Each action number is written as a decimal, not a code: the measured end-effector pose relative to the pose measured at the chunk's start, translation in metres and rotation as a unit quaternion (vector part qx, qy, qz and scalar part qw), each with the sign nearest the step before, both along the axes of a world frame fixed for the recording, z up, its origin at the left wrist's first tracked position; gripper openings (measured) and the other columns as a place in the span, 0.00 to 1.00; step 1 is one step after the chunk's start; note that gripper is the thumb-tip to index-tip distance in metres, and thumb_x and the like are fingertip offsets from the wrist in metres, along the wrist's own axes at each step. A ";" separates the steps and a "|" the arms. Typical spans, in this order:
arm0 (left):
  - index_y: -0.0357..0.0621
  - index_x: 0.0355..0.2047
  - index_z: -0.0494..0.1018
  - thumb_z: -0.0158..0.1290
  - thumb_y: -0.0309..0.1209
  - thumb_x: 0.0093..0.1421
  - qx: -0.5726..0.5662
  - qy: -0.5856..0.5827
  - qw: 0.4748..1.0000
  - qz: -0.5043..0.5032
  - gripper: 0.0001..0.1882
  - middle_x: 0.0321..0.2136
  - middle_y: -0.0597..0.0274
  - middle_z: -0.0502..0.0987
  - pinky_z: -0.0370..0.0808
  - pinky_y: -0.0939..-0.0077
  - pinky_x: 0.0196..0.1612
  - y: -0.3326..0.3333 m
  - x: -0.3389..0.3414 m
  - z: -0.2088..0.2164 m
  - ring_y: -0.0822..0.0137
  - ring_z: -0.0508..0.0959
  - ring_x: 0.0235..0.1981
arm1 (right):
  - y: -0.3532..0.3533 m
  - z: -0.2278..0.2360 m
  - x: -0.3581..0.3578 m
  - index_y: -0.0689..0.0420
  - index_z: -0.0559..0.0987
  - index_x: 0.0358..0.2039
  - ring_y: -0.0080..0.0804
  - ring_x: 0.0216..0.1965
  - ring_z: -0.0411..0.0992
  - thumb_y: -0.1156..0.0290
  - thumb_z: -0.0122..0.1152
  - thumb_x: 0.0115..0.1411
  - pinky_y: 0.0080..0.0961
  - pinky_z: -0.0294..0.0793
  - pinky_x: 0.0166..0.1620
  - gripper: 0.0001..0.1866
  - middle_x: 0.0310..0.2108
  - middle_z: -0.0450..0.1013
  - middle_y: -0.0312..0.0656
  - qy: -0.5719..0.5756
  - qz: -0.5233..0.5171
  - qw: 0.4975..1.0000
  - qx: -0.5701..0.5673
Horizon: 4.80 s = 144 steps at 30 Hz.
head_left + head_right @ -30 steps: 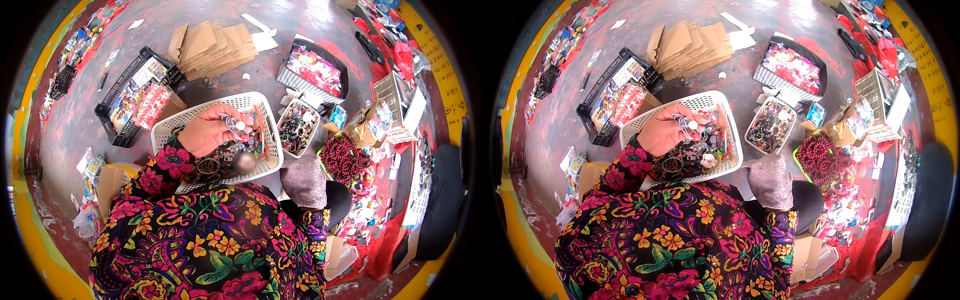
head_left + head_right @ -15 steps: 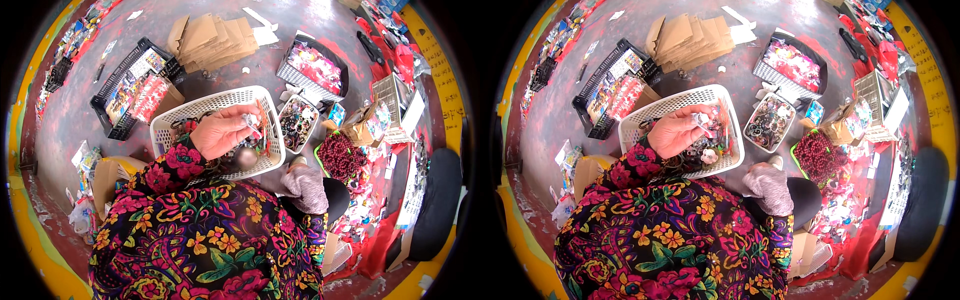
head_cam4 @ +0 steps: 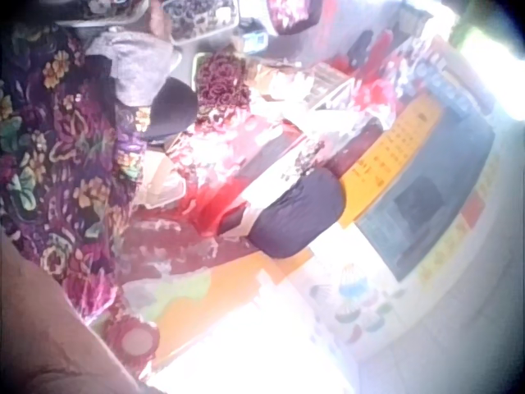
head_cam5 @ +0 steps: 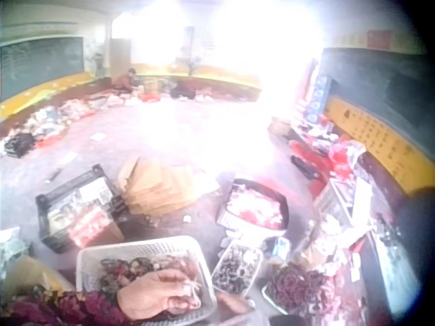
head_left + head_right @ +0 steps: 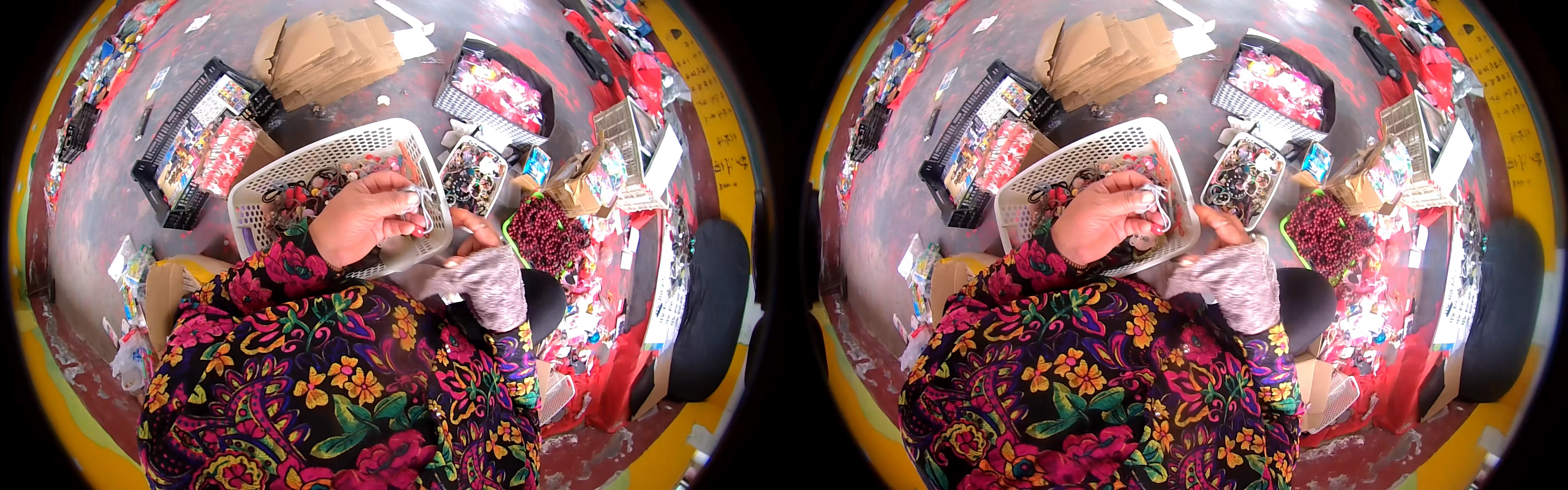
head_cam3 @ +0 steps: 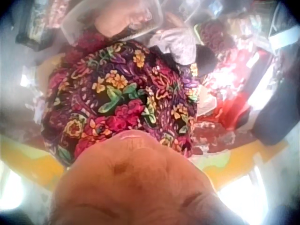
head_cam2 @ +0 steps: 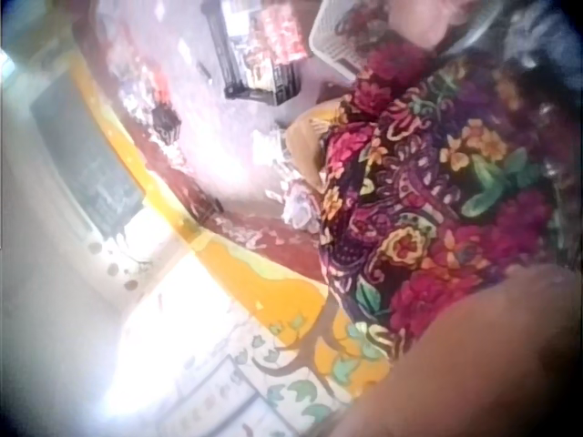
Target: The person sits on the floor and cleans small jewelry items one by one using a cloth. They pick each item from a white basket, wipe it thoroughly, and place it into a smaller container. The process is repeated for multiple items throughout the clip.
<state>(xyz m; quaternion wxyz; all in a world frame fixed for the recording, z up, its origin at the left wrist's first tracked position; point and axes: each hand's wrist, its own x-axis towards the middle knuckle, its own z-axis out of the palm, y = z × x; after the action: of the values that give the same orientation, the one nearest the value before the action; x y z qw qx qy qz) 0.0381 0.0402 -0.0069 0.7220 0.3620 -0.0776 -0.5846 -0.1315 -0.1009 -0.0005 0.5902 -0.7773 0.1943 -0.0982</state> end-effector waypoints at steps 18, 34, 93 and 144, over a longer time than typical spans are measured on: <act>0.39 0.48 0.64 0.50 0.24 0.57 -0.009 -0.038 0.990 -0.136 0.18 0.36 0.64 0.71 0.69 0.83 0.37 -0.007 -0.012 0.010 0.75 0.72 0.37 | 0.010 -0.015 -0.010 0.58 0.66 0.40 0.28 0.29 0.68 0.72 0.49 0.59 0.19 0.69 0.31 0.09 0.25 0.65 0.37 -0.197 -0.188 0.826 0.493; 0.37 0.44 0.66 0.47 0.25 0.60 -0.083 0.085 0.984 -0.135 0.12 0.30 0.58 0.71 0.66 0.86 0.24 -0.008 -0.008 -0.003 0.71 0.72 0.29 | 0.007 -0.018 -0.010 0.62 0.69 0.36 0.30 0.22 0.70 0.72 0.46 0.62 0.22 0.72 0.28 0.07 0.22 0.68 0.40 -0.159 -0.145 0.859 0.465; 0.44 0.28 0.68 0.44 0.38 0.60 -0.311 0.186 0.920 -0.149 0.11 0.26 0.64 0.70 0.56 0.82 0.19 -0.005 0.007 -0.006 0.75 0.58 0.14 | -0.018 0.055 -0.012 0.55 0.70 0.41 0.35 0.38 0.70 0.66 0.50 0.56 0.28 0.71 0.42 0.13 0.33 0.70 0.42 0.330 0.000 0.803 -0.496; 0.34 0.43 0.71 0.44 0.32 0.62 -0.139 0.046 0.970 -0.196 0.15 0.39 0.44 0.72 0.74 0.73 0.31 -0.013 -0.016 -0.010 0.57 0.77 0.33 | 0.004 0.055 -0.009 0.61 0.70 0.43 0.36 0.34 0.72 0.79 0.54 0.52 0.30 0.70 0.36 0.16 0.32 0.72 0.46 -0.080 0.004 0.988 -0.135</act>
<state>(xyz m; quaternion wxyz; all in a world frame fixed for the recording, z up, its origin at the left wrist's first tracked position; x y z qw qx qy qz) 0.0217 0.0273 -0.0166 0.6397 0.2083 -0.1940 -0.7140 -0.1409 -0.0968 0.0550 0.4936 -0.8405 0.1278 -0.1831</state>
